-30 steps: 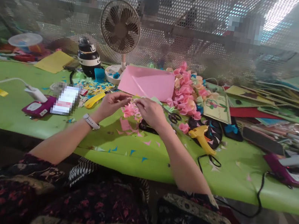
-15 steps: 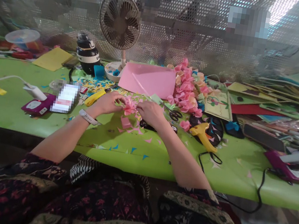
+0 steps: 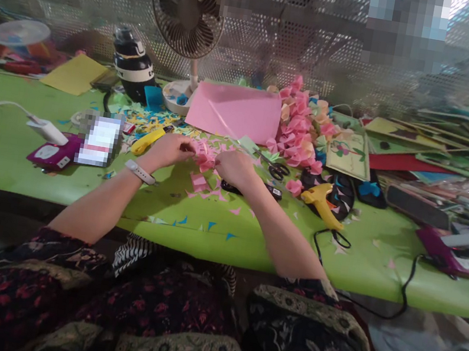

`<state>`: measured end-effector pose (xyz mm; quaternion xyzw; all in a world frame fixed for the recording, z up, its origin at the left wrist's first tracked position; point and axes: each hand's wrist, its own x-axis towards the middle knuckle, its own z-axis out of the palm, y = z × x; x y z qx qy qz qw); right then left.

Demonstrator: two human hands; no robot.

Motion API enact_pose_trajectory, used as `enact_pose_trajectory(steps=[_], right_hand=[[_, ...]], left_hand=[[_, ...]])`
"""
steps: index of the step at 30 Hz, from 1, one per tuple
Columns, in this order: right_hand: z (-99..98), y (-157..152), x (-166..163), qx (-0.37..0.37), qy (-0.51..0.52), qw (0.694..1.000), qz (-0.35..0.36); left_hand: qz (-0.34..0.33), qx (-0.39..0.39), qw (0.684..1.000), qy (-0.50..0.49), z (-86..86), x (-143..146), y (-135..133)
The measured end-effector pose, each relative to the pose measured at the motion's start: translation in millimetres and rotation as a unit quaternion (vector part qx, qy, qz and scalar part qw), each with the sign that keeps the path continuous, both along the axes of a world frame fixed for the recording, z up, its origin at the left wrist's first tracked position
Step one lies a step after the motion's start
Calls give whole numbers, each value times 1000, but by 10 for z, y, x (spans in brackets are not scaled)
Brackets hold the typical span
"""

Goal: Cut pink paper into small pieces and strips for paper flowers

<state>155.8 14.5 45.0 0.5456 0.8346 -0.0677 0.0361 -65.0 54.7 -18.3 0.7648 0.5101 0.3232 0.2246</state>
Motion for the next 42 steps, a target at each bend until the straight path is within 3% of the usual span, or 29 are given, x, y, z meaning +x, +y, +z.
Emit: enact_pose_trajectory(steps=[6,13,18,25,28,35,42], right_hand=[[-27,8,2,3,-14,1000,-13],[-70,-11,5,23,-14,999,-17],[-88,-13,29,12,7,1000,-21],[-98,37,149,38,96,995,-11],[-94,53,179,70,130,989,-28],[-107,73,203,54,137,988,-36],[-131,150,272,66,139,987,-50]], left_hand=[[-52,-48,997,7,68,59,-75],[-21,-51,998,-28,-19,146,-79],[-34,-20,999,-16,-69,114,-28],[-39,-22,996,-80,92,89,-109],[-54,-39,997,-39,111,189,-194],[-9,-27,999,28,-3,222,-139],[-22,-22,997,67,99,248,-208]])
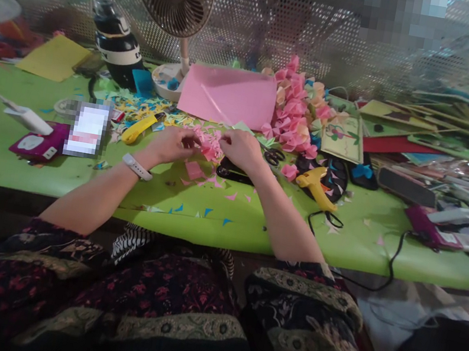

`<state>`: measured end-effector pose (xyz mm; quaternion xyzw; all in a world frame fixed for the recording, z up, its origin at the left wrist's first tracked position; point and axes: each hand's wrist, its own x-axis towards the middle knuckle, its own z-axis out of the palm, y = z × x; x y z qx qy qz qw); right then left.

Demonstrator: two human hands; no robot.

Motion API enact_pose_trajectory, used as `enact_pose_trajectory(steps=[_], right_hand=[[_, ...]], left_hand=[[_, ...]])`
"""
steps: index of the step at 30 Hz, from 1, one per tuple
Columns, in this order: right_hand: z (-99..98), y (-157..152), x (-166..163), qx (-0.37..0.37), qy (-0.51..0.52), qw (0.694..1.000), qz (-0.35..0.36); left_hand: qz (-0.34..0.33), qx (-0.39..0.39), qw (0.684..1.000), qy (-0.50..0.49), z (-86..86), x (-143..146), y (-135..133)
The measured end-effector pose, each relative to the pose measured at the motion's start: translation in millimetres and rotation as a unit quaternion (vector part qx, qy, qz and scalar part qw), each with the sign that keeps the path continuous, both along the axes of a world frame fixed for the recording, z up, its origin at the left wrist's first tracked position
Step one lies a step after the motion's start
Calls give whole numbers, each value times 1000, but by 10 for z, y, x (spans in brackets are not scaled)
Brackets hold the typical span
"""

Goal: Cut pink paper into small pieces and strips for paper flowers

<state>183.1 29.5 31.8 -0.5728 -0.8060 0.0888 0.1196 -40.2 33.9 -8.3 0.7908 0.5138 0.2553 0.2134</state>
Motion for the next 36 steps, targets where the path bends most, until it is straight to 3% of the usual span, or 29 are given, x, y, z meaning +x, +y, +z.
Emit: enact_pose_trajectory(steps=[10,16,20,26,31,36], right_hand=[[-106,106,33,-50,78,995,40],[-132,133,63,-52,131,990,19],[-138,159,100,-41,124,991,21],[-152,184,110,-41,108,992,43],[-177,186,111,-39,127,990,40],[-173,170,101,-37,167,984,41]], left_hand=[[-7,37,991,132,-50,82,-2],[-7,58,996,72,-83,-7,55],[-41,56,998,9,-84,5,29],[-90,75,993,24,-155,93,47],[-70,83,994,4,-133,55,69],[-47,71,990,-115,-95,-9,83]])
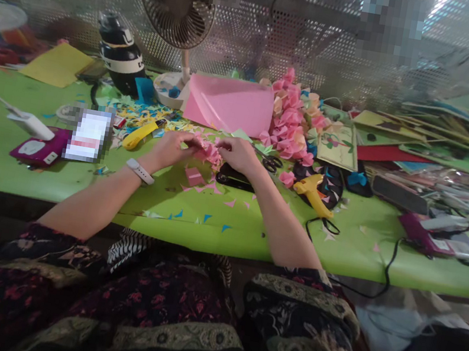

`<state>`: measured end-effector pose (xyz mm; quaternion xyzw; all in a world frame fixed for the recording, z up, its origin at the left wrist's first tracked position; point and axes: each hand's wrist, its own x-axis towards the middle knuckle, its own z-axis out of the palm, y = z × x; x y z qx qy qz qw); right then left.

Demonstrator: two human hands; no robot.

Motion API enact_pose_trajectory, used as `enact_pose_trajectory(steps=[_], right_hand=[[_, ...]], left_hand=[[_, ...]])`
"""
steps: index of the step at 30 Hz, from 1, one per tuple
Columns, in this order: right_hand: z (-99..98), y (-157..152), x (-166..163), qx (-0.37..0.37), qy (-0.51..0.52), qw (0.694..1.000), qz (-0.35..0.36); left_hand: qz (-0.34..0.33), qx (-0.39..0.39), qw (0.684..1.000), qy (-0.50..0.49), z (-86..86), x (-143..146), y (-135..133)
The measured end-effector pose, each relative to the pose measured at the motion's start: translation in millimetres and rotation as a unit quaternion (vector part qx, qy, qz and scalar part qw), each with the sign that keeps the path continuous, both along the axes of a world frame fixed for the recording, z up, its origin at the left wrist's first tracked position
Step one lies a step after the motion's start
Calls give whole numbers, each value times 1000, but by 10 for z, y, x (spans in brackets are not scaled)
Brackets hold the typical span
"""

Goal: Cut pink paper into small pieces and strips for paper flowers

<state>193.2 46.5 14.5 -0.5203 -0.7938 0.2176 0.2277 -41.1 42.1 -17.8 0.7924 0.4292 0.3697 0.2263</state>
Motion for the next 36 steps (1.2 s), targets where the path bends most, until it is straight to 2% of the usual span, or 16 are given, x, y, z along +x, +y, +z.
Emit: enact_pose_trajectory(steps=[4,7,12,15,21,27,32,36], right_hand=[[62,-50,-18,-29,47,998,27],[114,-87,-32,-18,66,997,25],[108,-70,-46,-17,96,995,19],[92,-39,-40,-42,146,988,9],[162,-29,36,-89,195,977,19],[211,-22,97,-125,191,972,56],[200,-25,75,-141,194,969,61],[197,-38,66,-148,213,964,58]], left_hand=[[-7,-82,988,-128,-22,-9,27],[-18,-141,970,-200,-33,-6,33],[-16,-175,954,-245,8,3,5],[-43,-179,946,-266,76,4,-54],[-110,-161,955,-225,206,2,-187],[-78,-122,963,-226,188,6,-161],[-115,-157,960,-202,133,6,-98],[-94,-175,958,-209,125,-35,-62]])
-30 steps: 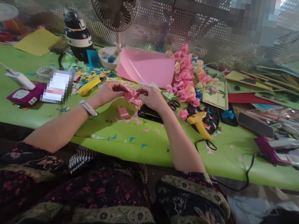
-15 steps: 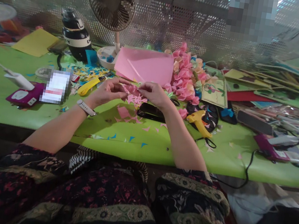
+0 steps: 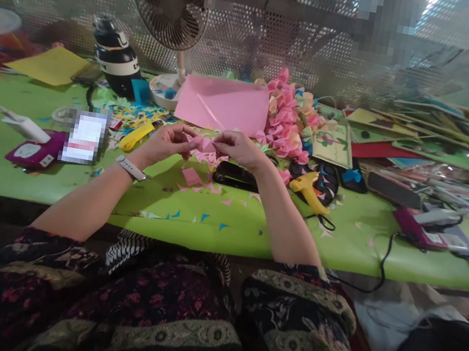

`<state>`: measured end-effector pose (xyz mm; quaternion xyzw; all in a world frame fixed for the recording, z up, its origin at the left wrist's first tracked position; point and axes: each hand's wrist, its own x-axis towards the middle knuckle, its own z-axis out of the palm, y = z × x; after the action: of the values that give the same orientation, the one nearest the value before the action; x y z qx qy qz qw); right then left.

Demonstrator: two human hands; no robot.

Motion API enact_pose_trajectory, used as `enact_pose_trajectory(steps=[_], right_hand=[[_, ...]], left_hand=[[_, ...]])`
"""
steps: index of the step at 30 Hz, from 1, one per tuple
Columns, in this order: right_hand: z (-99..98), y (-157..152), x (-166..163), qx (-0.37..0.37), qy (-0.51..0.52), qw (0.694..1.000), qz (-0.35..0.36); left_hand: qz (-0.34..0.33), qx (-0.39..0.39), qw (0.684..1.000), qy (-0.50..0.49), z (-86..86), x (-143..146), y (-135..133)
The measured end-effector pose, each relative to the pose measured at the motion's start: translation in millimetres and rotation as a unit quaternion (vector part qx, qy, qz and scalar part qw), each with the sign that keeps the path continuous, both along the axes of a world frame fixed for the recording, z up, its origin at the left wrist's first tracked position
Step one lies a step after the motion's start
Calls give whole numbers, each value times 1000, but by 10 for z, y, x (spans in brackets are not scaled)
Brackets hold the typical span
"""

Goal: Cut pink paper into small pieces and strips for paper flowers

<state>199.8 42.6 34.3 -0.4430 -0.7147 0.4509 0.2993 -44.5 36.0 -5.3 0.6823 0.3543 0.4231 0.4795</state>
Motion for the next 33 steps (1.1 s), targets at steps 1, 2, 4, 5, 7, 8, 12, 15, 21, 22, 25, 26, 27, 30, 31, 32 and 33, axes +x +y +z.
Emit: enact_pose_trajectory(steps=[1,2,4,5,7,8,12,15,21,22,25,26,27,30,31,32,33], right_hand=[[3,-4,-1,-4,7,1000,-2],[6,-8,-3,-9,15,1000,-4],[11,-16,-13,-22,35,999,-8],[12,-19,-21,-29,45,999,-11],[5,-26,-45,-43,59,997,-16],[-3,-29,-59,-49,63,997,-21],[-53,-44,-116,-59,76,995,-36],[-62,-28,-122,-61,69,995,-44],[233,70,297,54,18,991,-123],[310,61,438,82,-3,987,-138],[476,-81,918,148,-149,959,-188],[493,-168,1074,158,-227,938,-209],[485,-269,1218,156,-312,909,-229],[334,-591,1534,85,-521,804,-276],[255,-681,1599,48,-563,779,-274],[174,-754,1646,14,-592,760,-268],[95,-807,1680,-9,-610,749,-258]], left_hand=[[10,0,1000,-5,6,-12,2],[18,1,1000,-11,13,-22,2],[21,-3,1000,-23,27,-32,-6],[17,-7,999,-31,32,-30,-12],[6,-25,998,-51,32,-16,-25],[3,-36,997,-62,28,-5,-31],[15,-58,994,-89,5,37,-53],[32,-49,995,-86,1,56,-61],[65,-41,990,-118,10,43,-23],[72,-41,989,-122,7,39,-13],[87,-40,988,-125,-6,39,12],[91,-36,987,-125,-10,44,19],[95,-31,987,-127,-15,51,28],[108,-8,986,-129,-33,72,59],[112,-1,986,-127,-41,75,72],[116,5,986,-122,-52,75,87],[118,11,986,-116,-63,73,101]])
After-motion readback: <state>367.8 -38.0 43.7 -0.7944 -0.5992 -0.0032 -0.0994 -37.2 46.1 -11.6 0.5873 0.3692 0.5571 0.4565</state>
